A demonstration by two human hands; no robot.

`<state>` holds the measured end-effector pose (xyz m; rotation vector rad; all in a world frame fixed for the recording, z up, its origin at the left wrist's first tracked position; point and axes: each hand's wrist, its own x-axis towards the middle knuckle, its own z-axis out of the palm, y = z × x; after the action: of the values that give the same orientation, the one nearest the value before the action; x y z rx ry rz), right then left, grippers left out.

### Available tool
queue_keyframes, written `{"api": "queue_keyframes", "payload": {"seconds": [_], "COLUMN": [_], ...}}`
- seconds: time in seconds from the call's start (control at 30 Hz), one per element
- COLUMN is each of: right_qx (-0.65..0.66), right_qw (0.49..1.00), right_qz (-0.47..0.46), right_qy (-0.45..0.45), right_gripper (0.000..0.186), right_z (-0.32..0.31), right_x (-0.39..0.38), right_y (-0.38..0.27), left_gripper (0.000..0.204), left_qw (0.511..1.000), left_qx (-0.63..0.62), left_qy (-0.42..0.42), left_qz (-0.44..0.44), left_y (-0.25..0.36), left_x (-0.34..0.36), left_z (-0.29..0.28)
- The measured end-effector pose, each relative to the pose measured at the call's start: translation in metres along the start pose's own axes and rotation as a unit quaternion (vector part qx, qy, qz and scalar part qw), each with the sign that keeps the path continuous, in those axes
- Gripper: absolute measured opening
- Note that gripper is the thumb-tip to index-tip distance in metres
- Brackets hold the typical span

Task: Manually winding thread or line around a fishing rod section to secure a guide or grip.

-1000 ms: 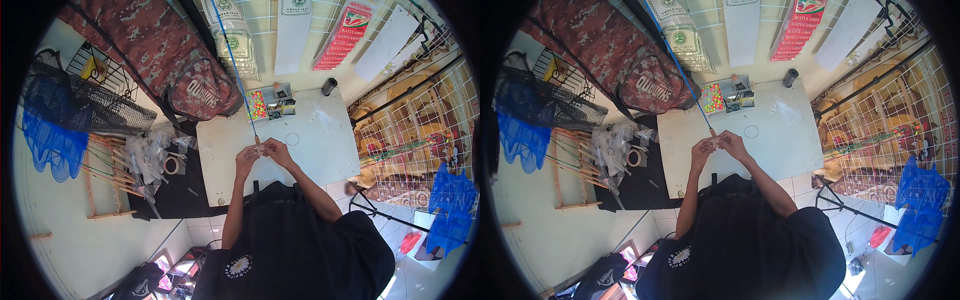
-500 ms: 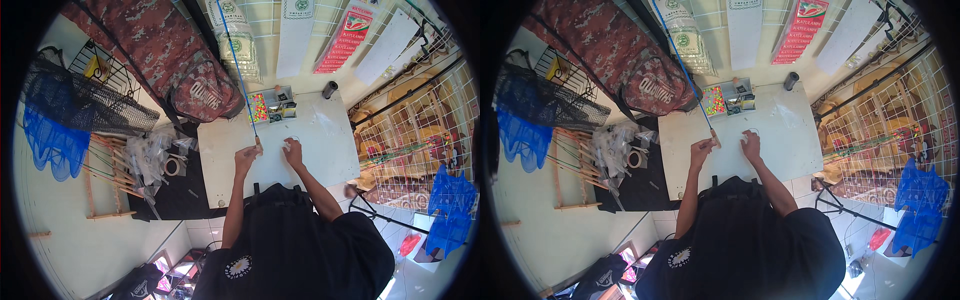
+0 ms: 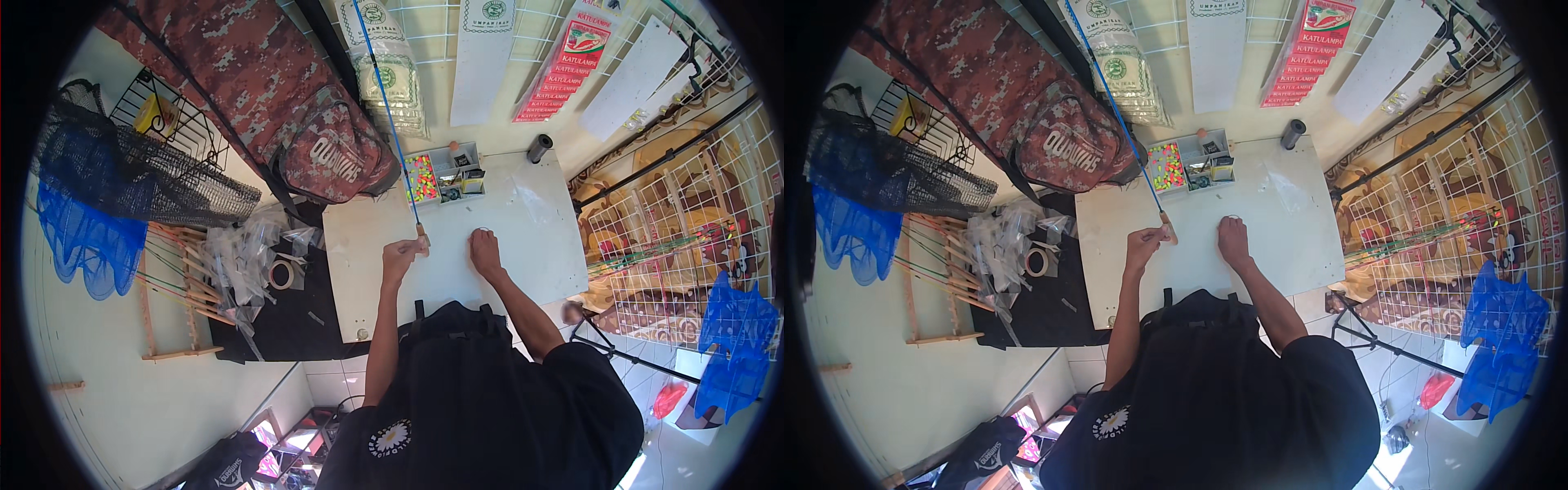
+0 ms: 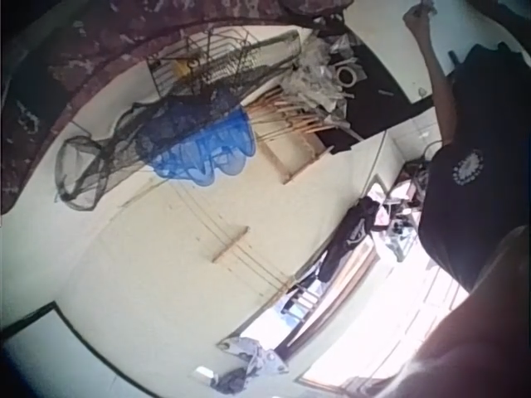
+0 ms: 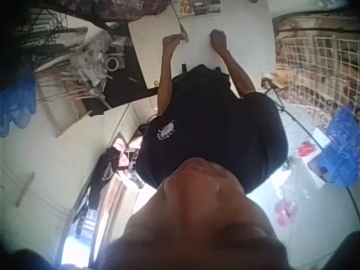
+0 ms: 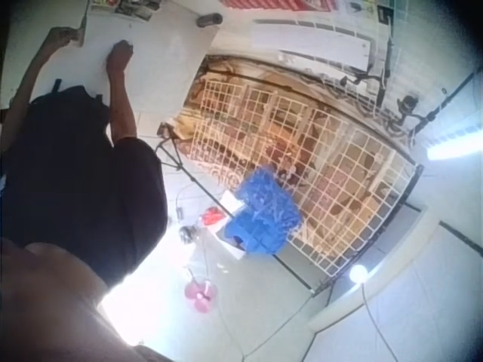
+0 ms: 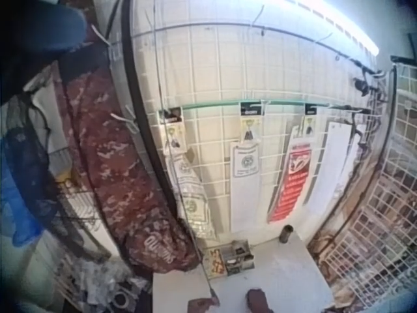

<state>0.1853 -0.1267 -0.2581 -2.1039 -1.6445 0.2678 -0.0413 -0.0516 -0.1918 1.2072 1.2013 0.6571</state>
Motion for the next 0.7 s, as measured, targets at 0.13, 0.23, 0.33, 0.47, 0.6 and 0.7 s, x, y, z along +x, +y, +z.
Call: {"api": "queue_keyframes", "payload": {"seconds": [0.13,0.23,0.33,0.47,0.6,0.7], "right_qx": [0.374,0.633,0.735,0.691,0.605,0.488], "right_qw": [0.923,0.737,0.595,0.649,0.725,0.845], "right_qz": [0.074,0.221,0.283,0.205,0.193,0.047], "right_qy": [-0.047,-0.084,-0.161,-0.244,-0.266,-0.213], "right_gripper": [0.013,0.017,0.016,0.014,0.025,0.048], "right_z": [-0.018,-0.034,-0.053,-0.05,-0.05,-0.041], "right_x": [0.011,0.021,0.028,0.032,0.034,0.033], "right_y": [-0.022,-0.046,-0.062,-0.059,-0.066,-0.065], "left_gripper": [0.035,0.04,0.042,0.045,0.045,0.037], "left_qw": [1.0,1.0,1.0,0.999,0.999,0.999], "left_qx": [-0.005,-0.004,0.008,-0.013,-0.017,-0.025], "left_qy": [-0.007,-0.01,-0.009,-0.023,-0.027,-0.037], "left_qz": [-0.015,-0.016,-0.029,-0.022,-0.024,-0.028], "left_y": [0.007,0.006,0.006,0.007,0.01,0.013], "left_x": [-0.001,0.0,0.001,0.001,-0.001,0.0], "left_z": [0.001,-0.003,-0.004,-0.003,-0.006,-0.003]}}
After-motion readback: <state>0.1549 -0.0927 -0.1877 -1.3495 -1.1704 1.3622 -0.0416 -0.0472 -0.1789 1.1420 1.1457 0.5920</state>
